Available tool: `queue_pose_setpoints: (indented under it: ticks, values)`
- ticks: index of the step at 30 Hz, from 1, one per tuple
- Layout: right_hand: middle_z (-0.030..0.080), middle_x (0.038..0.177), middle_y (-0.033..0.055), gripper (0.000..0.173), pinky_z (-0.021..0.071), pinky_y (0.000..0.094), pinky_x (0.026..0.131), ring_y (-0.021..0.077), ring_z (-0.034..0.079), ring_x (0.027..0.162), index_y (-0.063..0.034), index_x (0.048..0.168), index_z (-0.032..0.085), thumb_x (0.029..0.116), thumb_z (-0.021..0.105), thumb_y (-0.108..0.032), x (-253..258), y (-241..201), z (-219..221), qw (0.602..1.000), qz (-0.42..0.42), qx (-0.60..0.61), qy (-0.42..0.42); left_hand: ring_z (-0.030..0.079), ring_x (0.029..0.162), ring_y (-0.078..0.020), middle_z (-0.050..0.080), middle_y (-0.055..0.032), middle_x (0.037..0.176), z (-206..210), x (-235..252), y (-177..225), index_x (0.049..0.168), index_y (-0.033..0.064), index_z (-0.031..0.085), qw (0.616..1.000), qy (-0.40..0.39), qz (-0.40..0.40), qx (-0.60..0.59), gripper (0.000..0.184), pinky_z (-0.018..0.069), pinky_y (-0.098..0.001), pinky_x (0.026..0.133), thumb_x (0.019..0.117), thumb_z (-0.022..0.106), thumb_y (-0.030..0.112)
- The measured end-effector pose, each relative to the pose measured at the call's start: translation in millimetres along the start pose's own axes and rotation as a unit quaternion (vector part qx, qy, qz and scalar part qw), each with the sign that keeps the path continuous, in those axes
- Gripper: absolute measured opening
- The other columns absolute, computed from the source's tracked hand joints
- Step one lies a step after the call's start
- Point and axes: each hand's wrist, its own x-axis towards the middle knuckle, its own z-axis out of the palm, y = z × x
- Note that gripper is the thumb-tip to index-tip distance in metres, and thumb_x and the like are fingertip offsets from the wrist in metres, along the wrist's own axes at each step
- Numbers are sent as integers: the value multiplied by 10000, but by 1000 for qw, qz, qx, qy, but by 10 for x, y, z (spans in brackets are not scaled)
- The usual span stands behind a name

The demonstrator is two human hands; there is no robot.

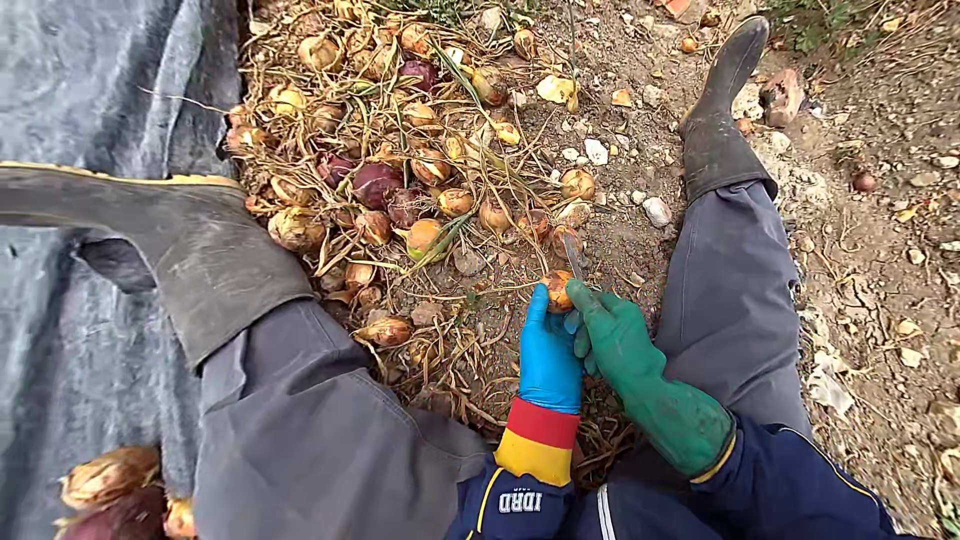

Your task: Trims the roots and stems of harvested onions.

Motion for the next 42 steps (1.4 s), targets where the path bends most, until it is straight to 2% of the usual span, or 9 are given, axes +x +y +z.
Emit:
queue_pose_setpoints:
  ticks: [5, 8, 12, 16, 24, 28, 32, 37, 42]
  values:
    - [599, 602, 97, 724, 481, 348, 380, 198, 529, 408, -103, 957, 703, 980, 401, -760, -132, -1, -32, 992, 15, 73, -100, 709, 1083, -262, 693, -132, 1261, -109, 106, 202, 1405, 61, 582, 991, 58, 99, 65, 493, 601, -447, 937, 1011, 656, 348]
    - [651, 659, 109, 741, 518, 333, 418, 202, 588, 452, -106, 990, 721, 970, 402, -775, -175, 120, -120, 985, 36, 36, -164, 653, 1233, -159, 655, -23, 1392, -321, 121, 579, 1509, 167, 536, 891, 108, 202, 392, 757, 557, -452, 1044, 857, 811, 435]
    - [709, 738, 83, 799, 553, 330, 484, 197, 653, 533, -125, 1041, 703, 886, 434, -861, -65, 228, -236, 980, 66, -56, -177, 647, 1227, -132, 624, 59, 1435, -561, -107, 994, 1590, 308, 418, 735, 9, 174, 655, 906, 567, -517, 996, 796, 814, 492]
    - [691, 712, 68, 840, 558, 366, 498, 195, 644, 530, -143, 1006, 716, 856, 397, -905, -85, 87, -128, 968, 59, -143, -197, 666, 1125, -106, 689, 57, 1272, -709, -310, 839, 1564, 323, 458, 663, -61, 153, 731, 960, 589, -470, 935, 708, 848, 517]
    - [636, 644, 101, 768, 521, 378, 423, 215, 574, 443, -104, 900, 687, 921, 428, -827, -107, 178, -25, 962, 105, -127, -219, 693, 1046, -84, 712, 60, 1213, -845, -338, 619, 1551, 301, 462, 727, -124, 93, 670, 916, 613, -429, 909, 757, 872, 504]
    - [532, 558, 76, 752, 480, 363, 367, 179, 492, 383, -90, 805, 624, 934, 434, -806, -217, 162, 26, 958, 152, -17, -244, 648, 1145, -122, 665, 0, 1309, -754, -368, 724, 1603, 198, 391, 666, -102, 161, 721, 1030, 568, -428, 976, 729, 877, 444]
    - [451, 488, 48, 747, 441, 343, 309, 154, 444, 328, -109, 739, 568, 989, 327, -770, -465, 57, -68, 939, 65, 90, -325, 656, 1147, -247, 683, -83, 1251, -933, -307, 1255, 1586, 191, 428, 609, 50, 217, 761, 884, 558, -516, 959, 824, 782, 467]
    - [470, 484, 47, 751, 438, 352, 302, 162, 448, 324, -126, 757, 583, 991, 288, -776, -254, 61, -493, 973, 24, 48, -225, 670, 1176, -296, 702, -87, 1289, -1602, -871, 2695, 1551, 217, 486, 606, 302, 219, 703, 882, 513, -648, 978, 824, 721, 657]
    - [500, 514, 55, 750, 468, 361, 327, 172, 481, 350, -117, 842, 618, 974, 320, -792, -104, 227, -566, 982, 36, 21, -184, 660, 994, -519, 689, -295, 996, -2316, -1185, 3294, 1101, 7, 698, 491, 446, 81, 744, 569, 482, -767, 818, 881, 704, 533]
